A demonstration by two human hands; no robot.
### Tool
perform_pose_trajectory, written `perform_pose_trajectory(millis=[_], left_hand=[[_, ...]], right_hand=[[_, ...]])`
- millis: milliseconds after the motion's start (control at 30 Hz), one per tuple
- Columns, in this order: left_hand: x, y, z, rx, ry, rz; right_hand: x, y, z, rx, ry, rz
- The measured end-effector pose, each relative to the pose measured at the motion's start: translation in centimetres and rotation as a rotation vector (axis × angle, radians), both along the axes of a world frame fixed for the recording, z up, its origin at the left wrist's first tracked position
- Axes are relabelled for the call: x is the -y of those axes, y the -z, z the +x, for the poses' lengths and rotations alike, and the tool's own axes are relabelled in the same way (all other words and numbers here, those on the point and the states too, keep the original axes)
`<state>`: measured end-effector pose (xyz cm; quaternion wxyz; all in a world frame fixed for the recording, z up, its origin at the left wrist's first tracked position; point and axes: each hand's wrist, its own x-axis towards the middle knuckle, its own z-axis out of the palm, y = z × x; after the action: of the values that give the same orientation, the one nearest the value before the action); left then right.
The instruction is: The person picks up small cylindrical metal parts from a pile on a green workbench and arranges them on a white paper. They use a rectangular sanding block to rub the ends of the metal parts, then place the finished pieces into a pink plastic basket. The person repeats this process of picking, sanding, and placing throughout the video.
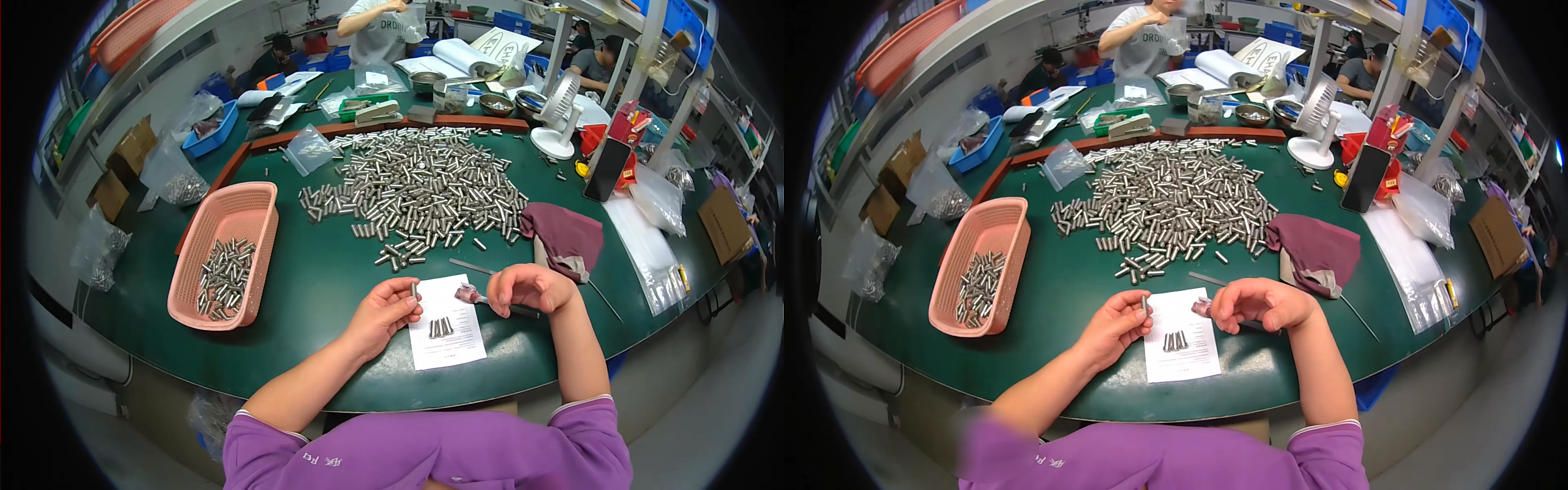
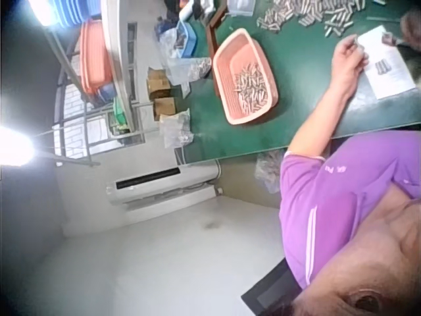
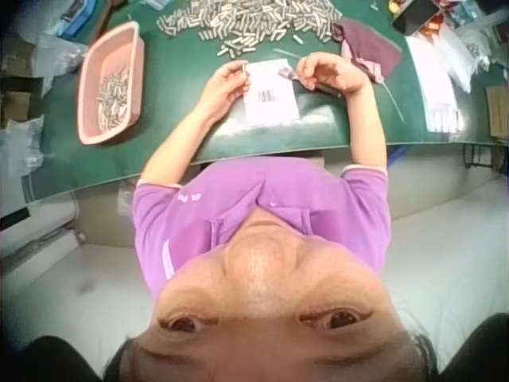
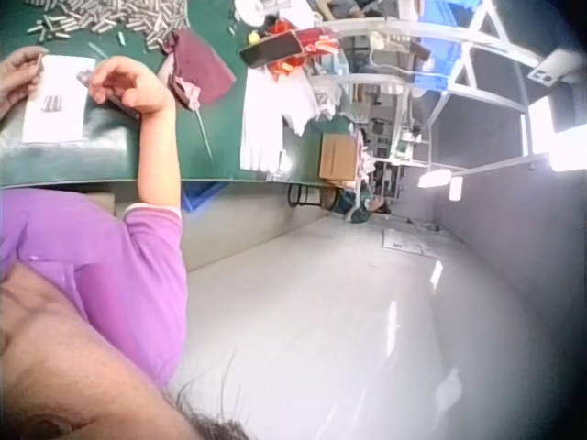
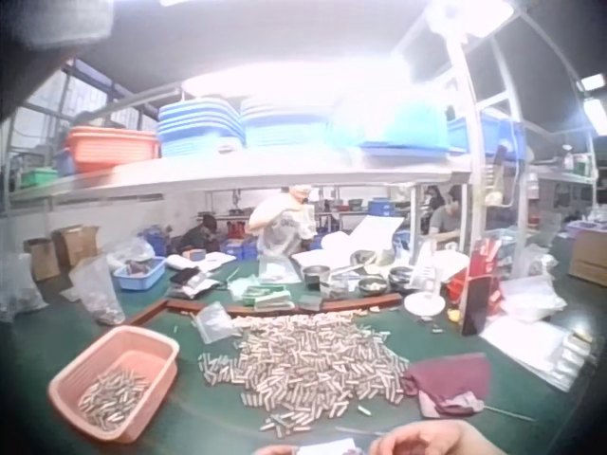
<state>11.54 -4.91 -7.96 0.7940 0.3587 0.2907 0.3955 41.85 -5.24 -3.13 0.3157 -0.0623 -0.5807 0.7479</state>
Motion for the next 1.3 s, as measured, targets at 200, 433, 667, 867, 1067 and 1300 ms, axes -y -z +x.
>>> perform_pose_trajectory(millis=[200, 433, 667, 867, 1067, 1300], left_hand=[[0.0, 0.0, 0.1, -0.011, -0.016, 0.002], [0.2, -0.2, 0.1, -0.063, -0.042, -0.001], [0.2, -0.5, 0.1, -0.067, -0.045, 0.017], [0.2, -0.3, 0.1, -0.024, -0.067, 0.066], [0.2, -0.5, -0.1, -0.031, -0.101, 0.083], [-0.2, -0.2, 0.5, -0.018, -0.077, 0.110]], right_hand=[[0.2, 0.2, -0.2, 0.023, -0.001, -0.022], [0.1, 0.6, -0.8, 0.108, -0.041, -0.090], [0.1, 0.4, -0.9, 0.099, 0.039, -0.068], [0.3, 0.1, -1.7, 0.103, 0.218, -0.102], [-0.7, 0.9, -1.2, 0.064, 0.434, -0.043], [-0.9, -0.7, -0.5, 0.112, 0.727, 0.056]])
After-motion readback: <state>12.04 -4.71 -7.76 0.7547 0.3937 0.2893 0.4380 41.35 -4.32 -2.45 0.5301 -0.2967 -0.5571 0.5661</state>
